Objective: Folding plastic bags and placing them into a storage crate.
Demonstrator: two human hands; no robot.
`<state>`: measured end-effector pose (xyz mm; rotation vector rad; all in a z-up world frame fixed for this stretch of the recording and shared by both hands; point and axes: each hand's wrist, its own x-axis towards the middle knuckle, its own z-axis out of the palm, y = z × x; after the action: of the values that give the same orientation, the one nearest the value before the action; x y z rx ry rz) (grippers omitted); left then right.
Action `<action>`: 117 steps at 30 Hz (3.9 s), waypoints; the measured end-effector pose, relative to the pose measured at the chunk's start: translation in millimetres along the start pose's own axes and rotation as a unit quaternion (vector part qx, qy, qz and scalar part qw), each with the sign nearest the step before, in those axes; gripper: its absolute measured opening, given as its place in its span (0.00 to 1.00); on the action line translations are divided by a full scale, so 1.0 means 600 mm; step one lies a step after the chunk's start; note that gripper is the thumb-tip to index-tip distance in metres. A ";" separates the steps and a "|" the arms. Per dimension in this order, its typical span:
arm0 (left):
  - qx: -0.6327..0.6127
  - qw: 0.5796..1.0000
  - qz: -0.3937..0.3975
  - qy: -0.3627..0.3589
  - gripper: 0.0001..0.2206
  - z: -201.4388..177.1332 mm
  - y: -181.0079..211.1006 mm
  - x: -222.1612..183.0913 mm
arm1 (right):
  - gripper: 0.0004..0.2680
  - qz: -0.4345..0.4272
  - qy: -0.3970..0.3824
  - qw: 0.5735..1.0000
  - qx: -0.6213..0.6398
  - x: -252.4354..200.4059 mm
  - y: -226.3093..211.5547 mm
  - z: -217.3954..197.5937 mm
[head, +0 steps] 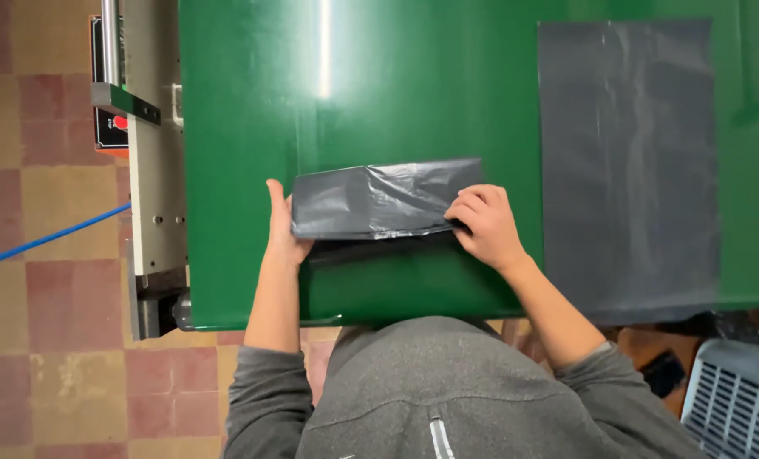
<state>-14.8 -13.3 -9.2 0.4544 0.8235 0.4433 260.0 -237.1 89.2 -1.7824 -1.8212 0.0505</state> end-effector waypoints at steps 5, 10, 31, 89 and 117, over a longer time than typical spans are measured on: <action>0.231 0.951 0.199 0.043 0.34 0.004 -0.025 -0.099 | 0.10 0.036 0.036 0.998 -0.046 -0.056 -0.025 0.031; 0.744 0.368 0.557 -0.029 0.22 0.027 -0.003 -0.176 | 0.14 0.028 0.017 0.992 -0.121 -0.027 -0.111 0.020; 0.684 0.704 0.158 -0.111 0.26 0.154 -0.031 0.032 | 0.13 0.455 0.222 0.437 0.743 -0.144 -0.109 0.194; 0.607 0.731 0.310 0.018 0.15 0.600 -0.263 0.330 | 0.14 0.376 0.101 0.921 0.015 -0.175 0.696 -0.291; 0.176 0.977 0.079 -0.087 0.35 0.473 -0.361 0.168 | 0.11 0.197 0.083 0.970 -0.112 -0.376 0.298 -0.294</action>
<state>308.5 -195.4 -17.5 0.8810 0.6985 0.3973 481.7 -491.5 76.7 -2.2140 -1.3782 -0.1527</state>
